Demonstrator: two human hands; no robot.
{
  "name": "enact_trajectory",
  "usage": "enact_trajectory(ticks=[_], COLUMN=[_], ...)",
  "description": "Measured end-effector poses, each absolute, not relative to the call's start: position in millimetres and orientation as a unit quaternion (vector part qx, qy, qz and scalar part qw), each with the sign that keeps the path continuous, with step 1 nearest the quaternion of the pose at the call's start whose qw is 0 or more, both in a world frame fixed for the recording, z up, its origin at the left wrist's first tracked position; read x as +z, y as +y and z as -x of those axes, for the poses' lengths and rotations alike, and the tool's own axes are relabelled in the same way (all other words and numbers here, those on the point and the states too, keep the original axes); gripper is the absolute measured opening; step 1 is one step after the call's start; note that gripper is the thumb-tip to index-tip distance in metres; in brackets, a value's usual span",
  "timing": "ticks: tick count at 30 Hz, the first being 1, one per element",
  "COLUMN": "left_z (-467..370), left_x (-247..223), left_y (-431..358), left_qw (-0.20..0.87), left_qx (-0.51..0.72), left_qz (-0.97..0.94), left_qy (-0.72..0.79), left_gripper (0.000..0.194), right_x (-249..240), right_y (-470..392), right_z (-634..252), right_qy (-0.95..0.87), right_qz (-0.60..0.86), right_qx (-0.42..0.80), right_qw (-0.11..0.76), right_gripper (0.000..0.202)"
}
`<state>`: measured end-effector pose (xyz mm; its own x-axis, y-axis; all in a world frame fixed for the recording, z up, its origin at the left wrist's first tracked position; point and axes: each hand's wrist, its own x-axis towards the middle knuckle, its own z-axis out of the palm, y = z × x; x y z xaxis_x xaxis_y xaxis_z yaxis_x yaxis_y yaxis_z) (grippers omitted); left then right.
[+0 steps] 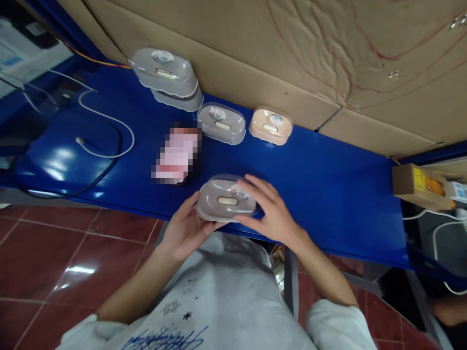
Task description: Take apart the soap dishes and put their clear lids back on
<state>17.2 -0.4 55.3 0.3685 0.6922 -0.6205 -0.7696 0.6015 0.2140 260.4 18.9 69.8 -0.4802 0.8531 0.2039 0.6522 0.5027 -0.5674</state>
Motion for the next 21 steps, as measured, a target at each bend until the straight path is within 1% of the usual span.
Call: enact_trajectory(ticks=[3, 6, 9, 13, 15, 21], left_z=[-19, -20, -22, -23, -23, -24], left_x=[56, 54, 48, 45, 46, 51], left_y=[1, -1, -5, -10, -11, -10], left_qw=[0.836, 0.825, 0.819, 0.818, 0.819, 0.821], left_qx=[0.444, 0.456, 0.453, 0.443, 0.444, 0.429], left_qz=[0.035, 0.012, -0.027, -0.068, -0.068, -0.023], left_qy=[0.321, 0.334, 0.352, 0.360, 0.356, 0.375], left_gripper=[0.040, 0.038, 0.041, 0.057, 0.061, 0.051], right_x=[72, 67, 63, 63, 62, 58], right_y=[1, -3, 1, 5, 4, -2], right_z=[-249, -246, -249, -254, -256, -259], right_qy=[-0.857, -0.867, -0.867, -0.862, -0.861, -0.865], right_qz=[0.430, 0.429, 0.421, 0.408, 0.399, 0.396], right_qx=[0.170, 0.130, 0.153, 0.194, 0.202, 0.182], right_qw=[0.227, 0.219, 0.219, 0.228, 0.240, 0.248], right_gripper=[0.083, 0.087, 0.085, 0.082, 0.083, 0.086])
